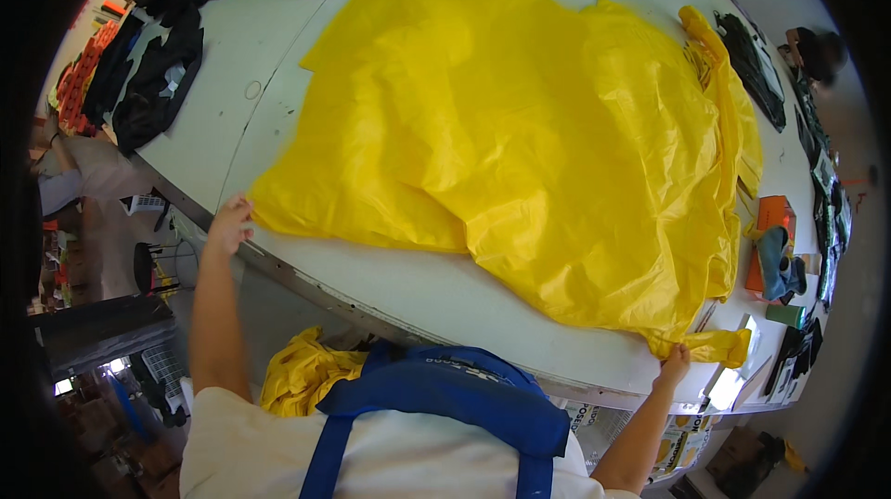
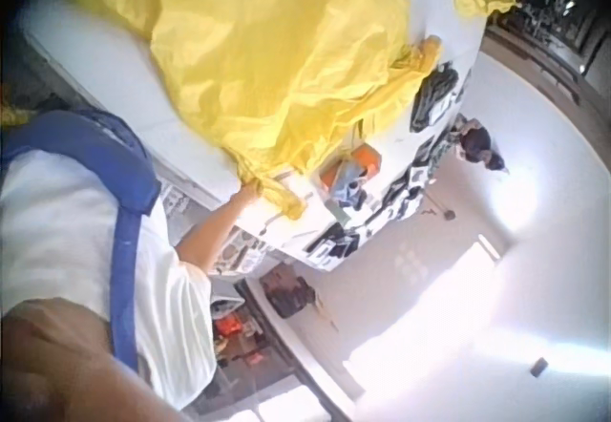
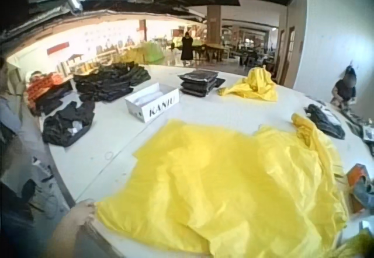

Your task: The person folds a yellow raincoat on a white table. They smooth the fabric, fold the sleeves and body, and use scissors to trim loose threads. The person then folds the coat into a compact rectangle and places it on a stack of similar items.

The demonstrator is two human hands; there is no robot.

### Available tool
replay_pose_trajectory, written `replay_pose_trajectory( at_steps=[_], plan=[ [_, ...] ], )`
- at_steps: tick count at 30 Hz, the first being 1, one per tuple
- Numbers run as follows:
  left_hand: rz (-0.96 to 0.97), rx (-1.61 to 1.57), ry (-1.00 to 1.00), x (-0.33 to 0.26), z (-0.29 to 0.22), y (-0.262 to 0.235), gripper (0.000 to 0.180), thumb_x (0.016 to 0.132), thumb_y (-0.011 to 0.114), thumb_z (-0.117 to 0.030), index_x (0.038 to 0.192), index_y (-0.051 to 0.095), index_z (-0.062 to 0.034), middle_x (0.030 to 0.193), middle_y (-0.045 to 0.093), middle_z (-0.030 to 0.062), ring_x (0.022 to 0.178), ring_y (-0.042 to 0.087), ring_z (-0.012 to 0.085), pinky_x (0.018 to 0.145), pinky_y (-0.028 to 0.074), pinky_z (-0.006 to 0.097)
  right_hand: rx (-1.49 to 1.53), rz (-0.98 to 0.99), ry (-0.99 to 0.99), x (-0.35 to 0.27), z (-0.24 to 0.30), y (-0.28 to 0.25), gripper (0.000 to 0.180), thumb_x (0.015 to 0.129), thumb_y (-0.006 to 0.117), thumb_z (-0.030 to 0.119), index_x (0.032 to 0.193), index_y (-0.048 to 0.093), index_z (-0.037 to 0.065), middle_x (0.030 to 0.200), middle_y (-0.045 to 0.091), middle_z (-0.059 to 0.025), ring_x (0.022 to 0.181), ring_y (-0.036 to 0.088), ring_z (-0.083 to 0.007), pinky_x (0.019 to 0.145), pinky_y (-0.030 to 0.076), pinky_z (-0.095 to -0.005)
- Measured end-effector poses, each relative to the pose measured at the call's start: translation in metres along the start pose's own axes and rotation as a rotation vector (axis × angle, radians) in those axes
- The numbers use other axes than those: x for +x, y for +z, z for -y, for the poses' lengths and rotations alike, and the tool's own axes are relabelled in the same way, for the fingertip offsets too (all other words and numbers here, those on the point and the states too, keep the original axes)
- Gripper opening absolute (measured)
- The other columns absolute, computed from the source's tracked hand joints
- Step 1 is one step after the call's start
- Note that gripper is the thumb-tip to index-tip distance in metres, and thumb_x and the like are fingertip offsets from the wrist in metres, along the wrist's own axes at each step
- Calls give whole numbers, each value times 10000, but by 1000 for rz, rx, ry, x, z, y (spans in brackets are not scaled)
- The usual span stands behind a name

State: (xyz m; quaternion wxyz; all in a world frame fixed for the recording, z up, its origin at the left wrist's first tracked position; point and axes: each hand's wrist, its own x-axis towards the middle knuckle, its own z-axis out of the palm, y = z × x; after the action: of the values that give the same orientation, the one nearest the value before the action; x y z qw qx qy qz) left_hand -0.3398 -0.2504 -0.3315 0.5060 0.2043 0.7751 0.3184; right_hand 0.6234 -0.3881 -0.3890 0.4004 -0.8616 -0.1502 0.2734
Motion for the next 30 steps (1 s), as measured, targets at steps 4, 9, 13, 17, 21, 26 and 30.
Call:
replay_pose_trajectory(
  at_steps=[4,9,13,17,21,26,30],
  plan=[
    [128,-447,527,-17,-92,-71,101,948,538,-191,1019,529,-120,978,571,-17,964,545,126,852,448,313,36,-212,-528,4,128,-32,299,976,508,281,1054,599,7,977,616,-91,906,559,-162,827,453,-303],
    [-6,-289,580,-70,-130,-87,56,913,514,-113,951,540,-81,939,576,1,916,559,108,854,432,253,-89,-65,-488,-50,194,-113,334,960,508,289,881,619,-16,781,614,-50,703,574,-124,625,462,-287],
    [-104,29,326,-12,-7,-140,90,842,503,-141,831,547,-64,808,542,8,762,546,123,695,456,256,-557,158,-133,-22,79,-133,192,761,613,137,596,591,42,551,552,-59,510,565,-166,439,416,-329],
    [-512,530,-223,-4,26,-106,430,834,615,-269,1165,553,0,1270,506,218,1125,521,313,897,465,415,-732,238,-89,-77,32,-71,157,757,580,104,677,644,-15,516,562,-89,417,555,-179,379,418,-281],
    [-651,799,745,-4,50,42,673,870,603,-393,1422,329,-124,1529,204,182,1397,198,393,1121,187,536,-881,272,-196,-60,-10,-55,158,755,571,97,729,643,-41,534,573,-122,434,570,-217,413,454,-317],
    [-314,1378,491,7,68,93,636,921,432,-519,1487,185,-366,1581,83,83,1419,94,424,1048,88,713,-730,-2,-106,-82,-29,-39,347,742,556,54,1089,540,61,682,590,-150,488,575,-232,406,442,-342],
    [-247,1334,153,3,2,92,657,934,448,-480,1502,176,-293,1575,93,115,1415,136,409,1080,133,653,-615,208,205,-132,-6,-33,201,789,558,121,969,589,37,630,568,-96,483,563,-192,390,446,-311]
  ],
)
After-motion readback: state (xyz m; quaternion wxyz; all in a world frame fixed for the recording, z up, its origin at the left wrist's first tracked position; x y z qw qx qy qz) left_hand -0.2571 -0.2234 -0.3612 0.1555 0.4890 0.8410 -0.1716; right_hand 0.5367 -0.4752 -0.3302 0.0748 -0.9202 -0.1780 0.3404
